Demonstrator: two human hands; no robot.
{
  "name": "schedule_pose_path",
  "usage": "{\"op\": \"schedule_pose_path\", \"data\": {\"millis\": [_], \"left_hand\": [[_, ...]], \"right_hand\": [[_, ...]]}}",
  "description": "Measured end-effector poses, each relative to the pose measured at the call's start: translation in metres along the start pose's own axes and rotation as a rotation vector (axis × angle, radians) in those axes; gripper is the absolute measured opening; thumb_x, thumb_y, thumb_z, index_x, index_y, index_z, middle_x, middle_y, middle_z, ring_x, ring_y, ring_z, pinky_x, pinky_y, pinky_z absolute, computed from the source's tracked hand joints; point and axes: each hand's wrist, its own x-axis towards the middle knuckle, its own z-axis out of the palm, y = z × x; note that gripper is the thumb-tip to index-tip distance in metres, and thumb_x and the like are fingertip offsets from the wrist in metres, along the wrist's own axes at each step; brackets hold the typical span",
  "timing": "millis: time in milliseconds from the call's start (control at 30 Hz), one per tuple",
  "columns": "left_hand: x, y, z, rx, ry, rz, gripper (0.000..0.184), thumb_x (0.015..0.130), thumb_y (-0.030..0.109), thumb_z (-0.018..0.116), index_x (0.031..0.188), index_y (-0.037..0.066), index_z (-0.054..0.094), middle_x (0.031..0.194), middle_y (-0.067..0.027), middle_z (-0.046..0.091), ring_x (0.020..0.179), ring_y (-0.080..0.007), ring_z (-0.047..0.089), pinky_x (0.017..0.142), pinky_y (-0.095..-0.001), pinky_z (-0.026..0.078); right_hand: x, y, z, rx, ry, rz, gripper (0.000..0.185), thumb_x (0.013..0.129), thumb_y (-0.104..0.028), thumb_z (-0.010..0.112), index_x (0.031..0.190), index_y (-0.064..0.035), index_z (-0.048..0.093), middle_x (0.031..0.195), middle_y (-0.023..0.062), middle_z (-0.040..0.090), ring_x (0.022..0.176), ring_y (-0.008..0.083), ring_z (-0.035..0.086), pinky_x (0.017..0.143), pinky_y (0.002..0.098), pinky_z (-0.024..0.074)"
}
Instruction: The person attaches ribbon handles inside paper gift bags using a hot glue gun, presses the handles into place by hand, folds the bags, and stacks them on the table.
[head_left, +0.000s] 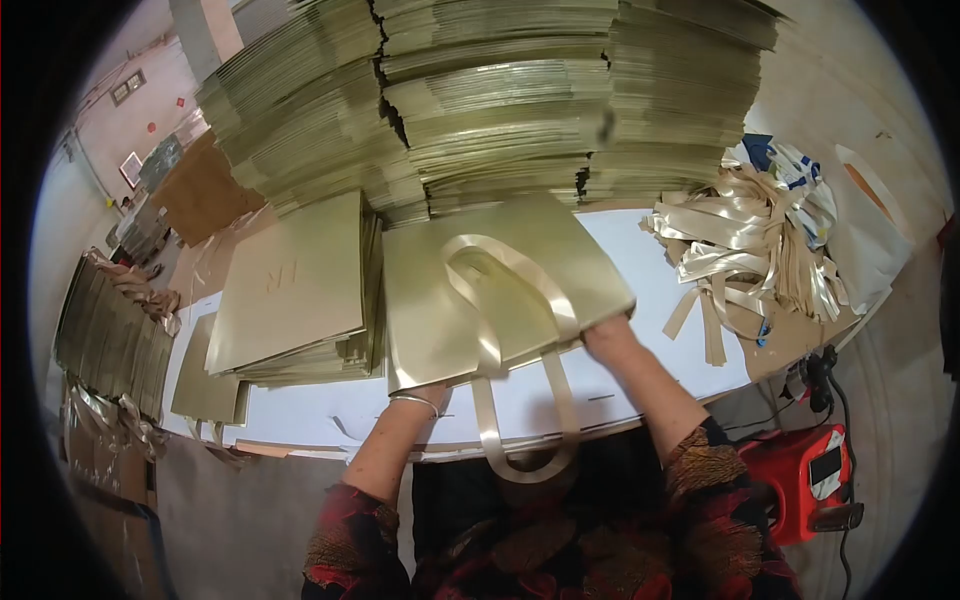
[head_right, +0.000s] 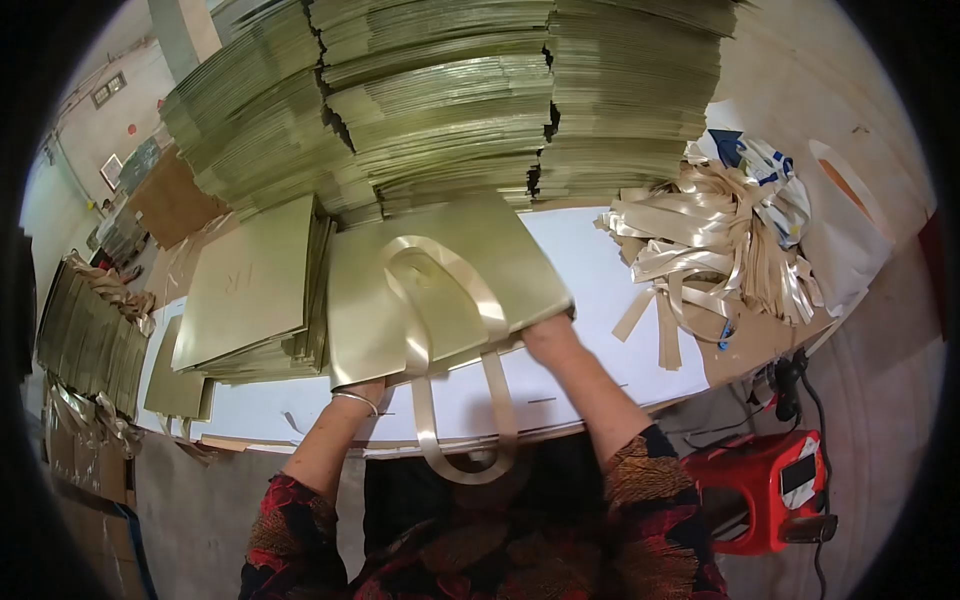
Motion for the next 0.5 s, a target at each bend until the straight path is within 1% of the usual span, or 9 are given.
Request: {"op": "schedule_pose_path", "data": {"millis": [33,100,167,233,267,333,433,467,500], "left_hand": [[-0.007,0.003,-0.006,-0.062,0.054,0.068,0.04,0.089,0.024,0.054,0.126,0.008,0.056,0.122,-0.0132,0.059,0.111,-0.0314,0.055,0.098,-0.0435,0.043],[-0.01,-0.006,0.004,-0.103,0.137,0.164,0.038,0.087,0.024,0.058,0.122,0.008,0.059,0.119,-0.0113,0.06,0.109,-0.0302,0.057,0.095,-0.0439,0.044],[-0.012,-0.011,0.01,0.059,0.21,0.336,0.036,0.088,0.023,0.058,0.12,0.007,0.06,0.116,-0.0126,0.061,0.107,-0.032,0.057,0.093,-0.0426,0.045],[-0.011,-0.014,0.011,0.123,0.246,0.445,0.034,0.088,0.022,0.059,0.118,0.005,0.061,0.114,-0.0139,0.062,0.105,-0.0337,0.058,0.092,-0.0419,0.046],[-0.012,-0.009,0.006,-0.075,0.2,0.382,0.034,0.087,0.02,0.059,0.118,0.005,0.061,0.113,-0.0143,0.062,0.104,-0.0338,0.058,0.09,-0.0424,0.046],[-0.017,0.003,-0.01,-0.271,0.156,0.32,0.034,0.086,0.017,0.059,0.118,0.004,0.061,0.112,-0.0147,0.063,0.103,-0.034,0.058,0.089,-0.0429,0.046],[-0.031,0.018,-0.033,-0.232,0.118,0.481,0.025,0.084,0.014,0.061,0.106,0.004,0.063,0.103,-0.0137,0.063,0.097,-0.0311,0.059,0.087,-0.0443,0.047],[-0.034,0.018,-0.037,-0.048,-0.034,0.579,0.019,0.08,0.013,0.061,0.097,0.005,0.063,0.097,-0.0114,0.062,0.098,-0.0297,0.058,0.088,-0.0468,0.046],[-0.037,0.017,-0.039,0.137,-0.188,0.669,0.014,0.077,0.012,0.062,0.088,0.005,0.063,0.091,-0.009,0.062,0.099,-0.0282,0.057,0.089,-0.0494,0.045]], "right_hand": [[0.001,-0.006,-0.008,0.23,-0.09,0.003,0.034,0.093,-0.011,0.053,0.124,0.002,0.052,0.117,0.0225,0.059,0.107,0.0321,0.058,0.092,0.0389,0.0476],[-0.001,-0.03,-0.017,0.361,-0.092,0.109,0.033,0.093,-0.012,0.054,0.124,0.0,0.053,0.12,0.0199,0.059,0.108,0.0311,0.058,0.091,0.0386,0.0475],[-0.007,-0.032,-0.021,0.492,-0.095,0.227,0.033,0.093,-0.013,0.055,0.124,-0.002,0.054,0.122,0.0173,0.058,0.108,0.0302,0.057,0.091,0.0382,0.0475],[-0.012,-0.025,-0.028,-0.256,-0.205,0.005,0.032,0.091,-0.011,0.055,0.123,-0.0057,0.056,0.122,0.0164,0.058,0.106,0.0321,0.058,0.092,0.0389,0.0474],[-0.015,-0.018,-0.031,-0.257,-0.201,0.005,0.032,0.091,-0.011,0.055,0.123,-0.0057,0.056,0.122,0.0164,0.058,0.106,0.0321,0.058,0.092,0.0389,0.0474],[-0.022,0.0,-0.035,-0.432,-0.169,-0.302,0.024,0.088,-0.009,0.056,0.111,-0.0053,0.06,0.115,0.016,0.06,0.101,0.0339,0.058,0.09,0.0413,0.0474],[-0.03,-0.01,-0.05,-0.49,-0.297,-0.414,0.015,0.084,-0.008,0.058,0.098,-0.0039,0.062,0.1,0.0162,0.06,0.093,0.0366,0.058,0.087,0.0434,0.0471],[-0.03,-0.018,-0.054,-0.511,-0.3,-0.512,0.005,0.079,-0.009,0.061,0.08,-0.0042,0.061,0.082,0.0129,0.058,0.084,0.0333,0.058,0.088,0.0449,0.045],[-0.03,-0.028,-0.059,-0.511,-0.304,-0.51,0.005,0.079,-0.009,0.061,0.08,-0.0042,0.061,0.082,0.0129,0.058,0.084,0.0333,0.058,0.088,0.0449,0.045]]}}
